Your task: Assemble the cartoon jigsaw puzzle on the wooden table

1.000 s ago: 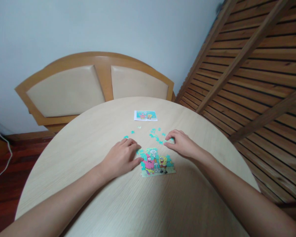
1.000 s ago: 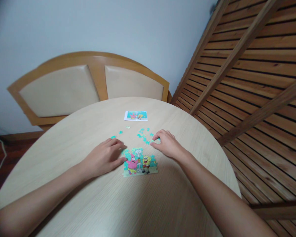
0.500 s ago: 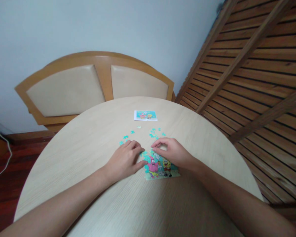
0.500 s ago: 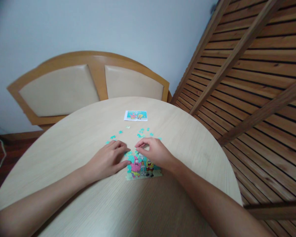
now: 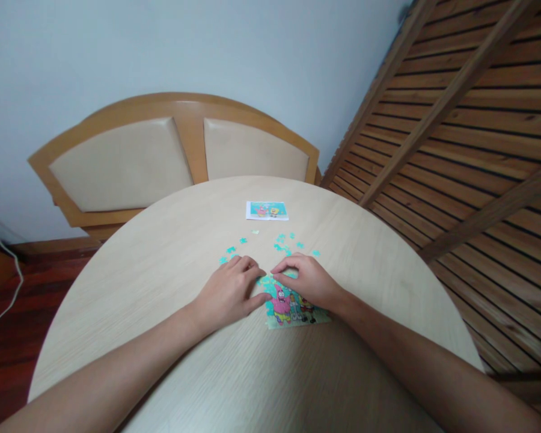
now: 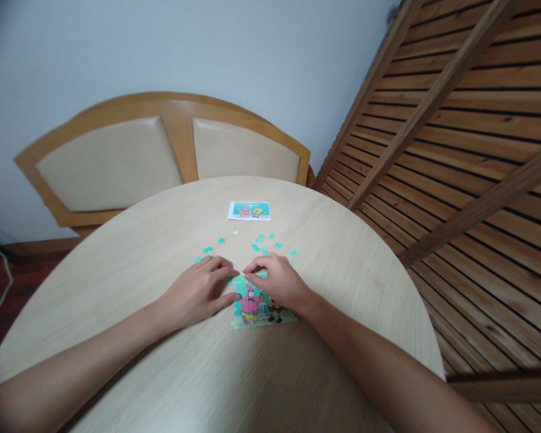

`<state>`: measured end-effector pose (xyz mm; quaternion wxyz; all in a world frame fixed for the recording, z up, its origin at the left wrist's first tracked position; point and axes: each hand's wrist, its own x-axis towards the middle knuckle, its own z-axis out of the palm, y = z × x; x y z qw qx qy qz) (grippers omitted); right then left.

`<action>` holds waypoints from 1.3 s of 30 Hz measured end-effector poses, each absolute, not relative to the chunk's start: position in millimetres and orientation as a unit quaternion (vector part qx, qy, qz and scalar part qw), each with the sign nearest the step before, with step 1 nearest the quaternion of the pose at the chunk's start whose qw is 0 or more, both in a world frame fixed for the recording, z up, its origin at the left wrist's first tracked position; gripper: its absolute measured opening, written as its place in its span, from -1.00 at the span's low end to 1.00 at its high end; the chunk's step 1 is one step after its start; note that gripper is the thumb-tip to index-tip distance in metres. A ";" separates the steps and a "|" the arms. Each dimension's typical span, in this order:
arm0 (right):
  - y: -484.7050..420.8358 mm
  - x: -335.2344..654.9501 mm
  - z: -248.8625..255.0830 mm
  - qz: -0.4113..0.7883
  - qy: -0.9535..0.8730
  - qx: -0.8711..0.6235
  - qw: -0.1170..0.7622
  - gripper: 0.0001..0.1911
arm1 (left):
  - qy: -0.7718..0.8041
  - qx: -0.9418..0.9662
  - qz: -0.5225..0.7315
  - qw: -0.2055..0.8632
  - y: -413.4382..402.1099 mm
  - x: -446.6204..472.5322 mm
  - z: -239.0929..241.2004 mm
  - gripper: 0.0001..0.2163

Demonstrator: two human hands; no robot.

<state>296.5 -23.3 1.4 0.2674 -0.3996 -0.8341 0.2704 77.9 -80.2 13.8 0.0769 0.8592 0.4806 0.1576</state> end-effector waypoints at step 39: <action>-15.9 302.5 -6.2 0.195 -0.869 -0.374 0.259 -0.75 | 0.483 0.859 0.156 0.070 -80.9 78.2 14.2 -0.70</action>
